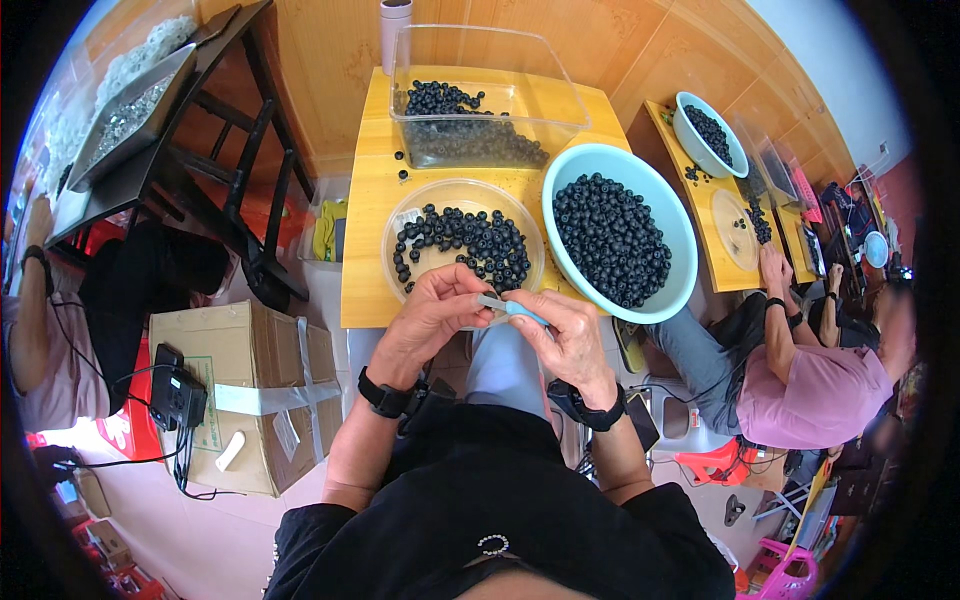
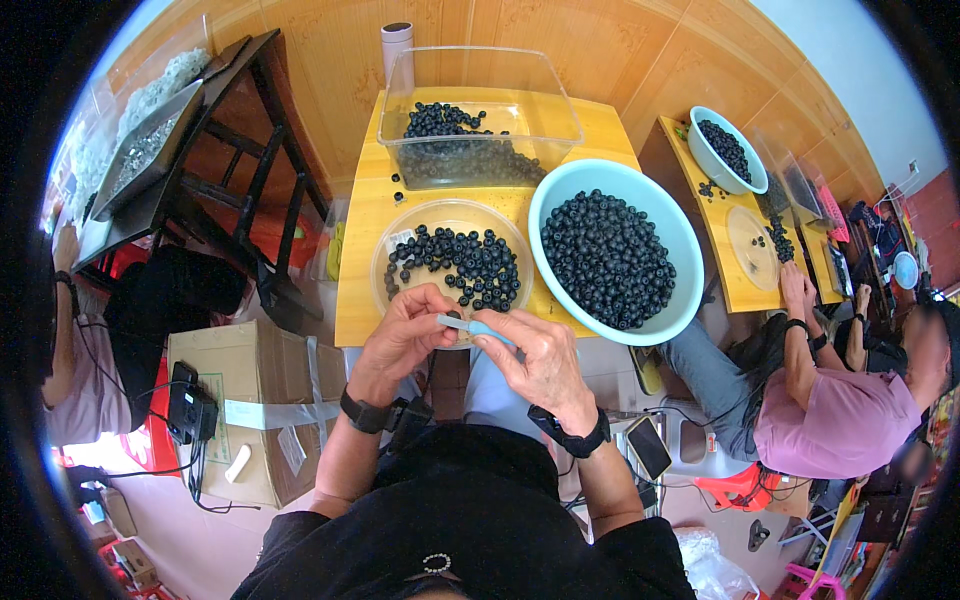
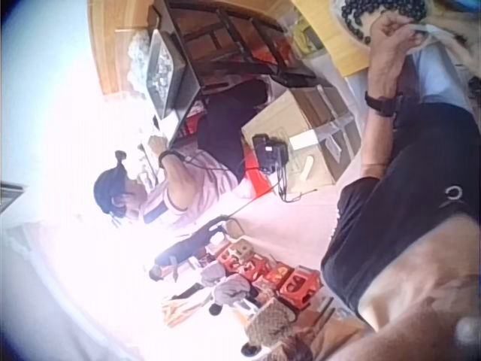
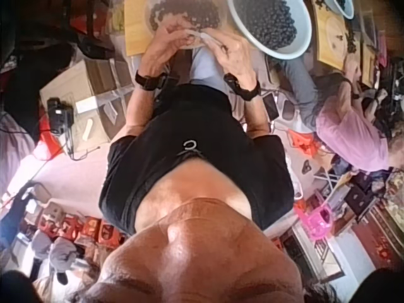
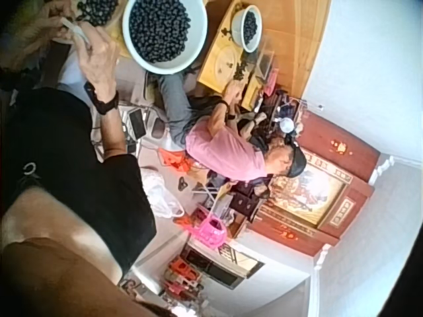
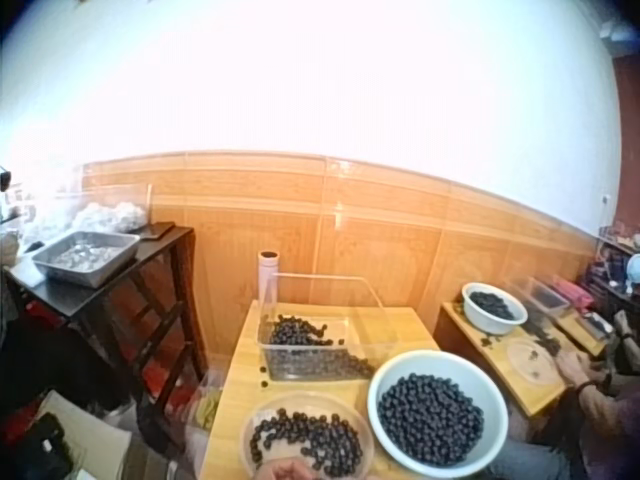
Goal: Sorting and inspecting small black spherical plastic components into containers using hands and a small probing tool.
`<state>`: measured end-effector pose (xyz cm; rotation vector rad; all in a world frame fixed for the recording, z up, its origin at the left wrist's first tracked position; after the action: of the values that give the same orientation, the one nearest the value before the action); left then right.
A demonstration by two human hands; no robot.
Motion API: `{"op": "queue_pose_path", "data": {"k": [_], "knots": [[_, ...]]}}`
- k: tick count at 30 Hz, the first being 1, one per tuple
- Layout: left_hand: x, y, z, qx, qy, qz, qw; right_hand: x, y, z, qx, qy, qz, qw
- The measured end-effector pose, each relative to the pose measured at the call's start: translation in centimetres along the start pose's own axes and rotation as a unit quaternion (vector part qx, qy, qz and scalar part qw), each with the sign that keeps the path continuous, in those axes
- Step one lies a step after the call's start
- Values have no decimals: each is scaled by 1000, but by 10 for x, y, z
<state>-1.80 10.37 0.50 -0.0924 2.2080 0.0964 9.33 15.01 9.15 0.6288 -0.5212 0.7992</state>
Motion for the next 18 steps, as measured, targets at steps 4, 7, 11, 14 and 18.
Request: {"op": "queue_pose_path", "data": {"k": [4, 7, 11, 14, 18], "knots": [[-5, -6, -6, -2, 12, 12, 1000, 6, 3, -19, 5, -59, -45, 997], [-14, -13, -9, 8, 14, 4, 1000, 22, -2, -44, -49, -56, -82, 994], [-3, -7, -8, -5, 18, -16, 1000, 18, 2, -28, -67, -12, -51, 996], [-5, -6, -5, 8, 7, -20, 1000, 15, 3, -13, -35, 57, -79, 995], [-4, -5, -3, 10, 3, -28, 1000, 9, 7, -4, -44, 111, -53, 991]]}}
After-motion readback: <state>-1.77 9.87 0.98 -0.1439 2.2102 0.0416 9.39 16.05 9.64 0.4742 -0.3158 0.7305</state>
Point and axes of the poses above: each hand's wrist, its own y-axis towards the middle knuckle, its own x-axis out of the back of the hand, z = x × y, the point moved 9 cm from there along y, towards the middle knuckle, and after that the axes turned 1 degree about y, right-handed, at the moved point
